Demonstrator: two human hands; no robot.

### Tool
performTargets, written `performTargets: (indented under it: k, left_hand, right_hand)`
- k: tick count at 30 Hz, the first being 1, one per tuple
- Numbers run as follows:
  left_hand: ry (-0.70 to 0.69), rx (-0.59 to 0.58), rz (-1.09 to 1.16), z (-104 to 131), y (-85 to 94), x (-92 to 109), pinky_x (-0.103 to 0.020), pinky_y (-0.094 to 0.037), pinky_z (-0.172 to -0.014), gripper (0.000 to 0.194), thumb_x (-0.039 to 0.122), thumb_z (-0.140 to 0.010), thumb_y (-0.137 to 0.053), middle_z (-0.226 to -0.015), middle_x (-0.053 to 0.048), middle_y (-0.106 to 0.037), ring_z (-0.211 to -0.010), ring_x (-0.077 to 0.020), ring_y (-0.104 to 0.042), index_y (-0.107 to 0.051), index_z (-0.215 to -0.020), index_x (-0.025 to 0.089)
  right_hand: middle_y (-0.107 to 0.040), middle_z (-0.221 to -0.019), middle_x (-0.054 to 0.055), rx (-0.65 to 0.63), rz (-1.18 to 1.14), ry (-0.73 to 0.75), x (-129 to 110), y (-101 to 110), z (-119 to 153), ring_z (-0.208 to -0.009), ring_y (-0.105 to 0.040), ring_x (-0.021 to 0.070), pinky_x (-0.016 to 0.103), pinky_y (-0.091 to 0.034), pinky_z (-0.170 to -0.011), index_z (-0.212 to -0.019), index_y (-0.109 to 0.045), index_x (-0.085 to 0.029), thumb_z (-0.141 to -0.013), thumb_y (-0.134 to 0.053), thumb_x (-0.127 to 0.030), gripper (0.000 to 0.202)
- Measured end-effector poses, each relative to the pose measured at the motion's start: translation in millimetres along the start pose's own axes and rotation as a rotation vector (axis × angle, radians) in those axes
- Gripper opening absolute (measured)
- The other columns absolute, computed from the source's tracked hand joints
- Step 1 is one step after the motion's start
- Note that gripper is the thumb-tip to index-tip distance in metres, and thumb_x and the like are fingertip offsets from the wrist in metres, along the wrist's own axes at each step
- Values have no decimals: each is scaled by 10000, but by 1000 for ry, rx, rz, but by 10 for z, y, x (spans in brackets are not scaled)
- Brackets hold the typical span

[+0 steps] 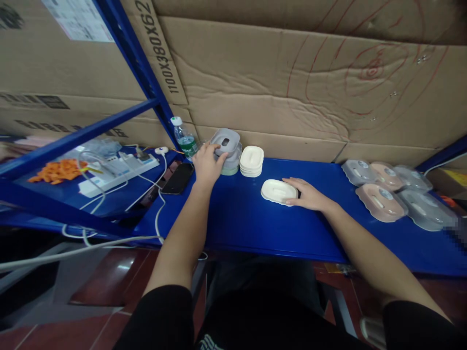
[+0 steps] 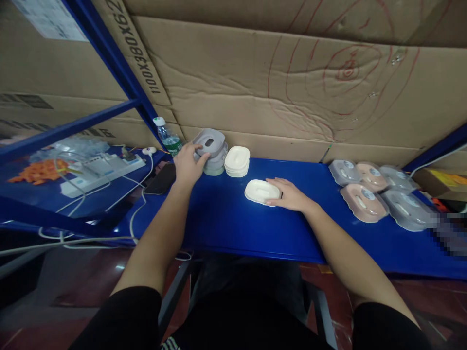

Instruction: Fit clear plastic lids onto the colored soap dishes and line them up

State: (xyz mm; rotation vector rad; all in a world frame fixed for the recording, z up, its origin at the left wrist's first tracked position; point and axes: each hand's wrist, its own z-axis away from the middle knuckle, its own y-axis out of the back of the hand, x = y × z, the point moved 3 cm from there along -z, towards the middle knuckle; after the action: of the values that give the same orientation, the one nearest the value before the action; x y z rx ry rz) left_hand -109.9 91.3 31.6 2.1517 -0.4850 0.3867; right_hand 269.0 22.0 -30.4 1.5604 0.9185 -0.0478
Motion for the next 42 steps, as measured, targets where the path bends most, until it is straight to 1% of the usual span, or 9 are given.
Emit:
performTargets:
  k: [4,7,10,14,17,19,27,36,42]
  left_hand:
    - [-58,-28,6,24,-91,-10,-507,-373,-1184,515,486,-964,-630,-1519,-167,-570,-1428,-362,-516,-601,-1413,236]
    - [-74,-49,-3,49,-112,21,-535,-369,-1181,569,505,-949,-652,-1484,-171,-590,-1401,-385,-534,-579,-1451,246]
    - [-60,-63,-1,54,-105,31,-556,-372,-1177,572,509,-925,-693,-1473,-168,-598,-1395,-387,-544,-594,-1425,250]
    - [-41,-83,0,36,-74,17,-574,-388,-1166,513,499,-871,-770,-1518,-182,-566,-1416,-397,-529,-660,-1301,242]
    - [-23,-111,5,21,-41,7,-552,-430,-1123,432,462,-845,-806,-1389,-161,-674,-1320,-376,-607,-685,-1195,238]
    - [-7,-125,13,15,-20,4,-524,-462,-1080,386,451,-836,-819,-1226,-131,-753,-1202,-350,-672,-692,-1128,233]
    - [35,-80,41,24,3,26,-490,-504,-1015,386,486,-812,-845,-1061,-121,-776,-1082,-333,-718,-685,-1027,208]
    - [51,-28,23,51,-48,20,-467,-509,-997,430,560,-831,-803,-1068,-140,-786,-1083,-346,-732,-682,-1046,207]
    - [38,-46,-4,65,-58,45,-522,-464,-1025,500,585,-835,-797,-1055,-151,-782,-1097,-385,-721,-653,-1110,193]
  right_hand:
    - [-535,-1605,135,-125,62,-14,4,3,23,-1534,-393,469,769,-211,-1237,-1539,-559,-342,-622,-913,-698,1046]
    - [-497,-1636,113,-196,38,-23,14,67,68,-1555,-352,467,779,-177,-1242,-1554,-537,-376,-597,-934,-677,1080]
    - [-550,-1598,82,-222,-11,-25,20,149,116,-1549,-372,457,795,-207,-1229,-1515,-581,-405,-631,-924,-650,980]
    - [-674,-1467,58,-187,-73,-6,-1,204,130,-1496,-478,412,745,-307,-1224,-1311,-749,-378,-715,-879,-621,656]
    - [-745,-1322,55,-101,-120,18,-39,214,106,-1315,-654,351,654,-449,-1169,-1061,-821,-337,-791,-818,-626,395]
    - [-745,-1270,59,-17,-138,22,-58,227,89,-1211,-702,324,619,-501,-1120,-961,-812,-319,-806,-804,-635,352]
    - [-595,-1367,91,488,-229,20,-252,310,-203,-1303,-609,322,600,-513,-1090,-950,-748,-279,-785,-862,-526,319]
    - [-528,-1348,128,716,-119,-129,-684,-313,-1202,-1346,-520,338,540,-461,-1145,-889,-692,-238,-781,-834,-361,217]
    - [-485,-1422,145,744,-133,-204,-770,-680,-1453,-1405,-487,353,548,-414,-1183,-859,-662,-232,-768,-838,-347,229]
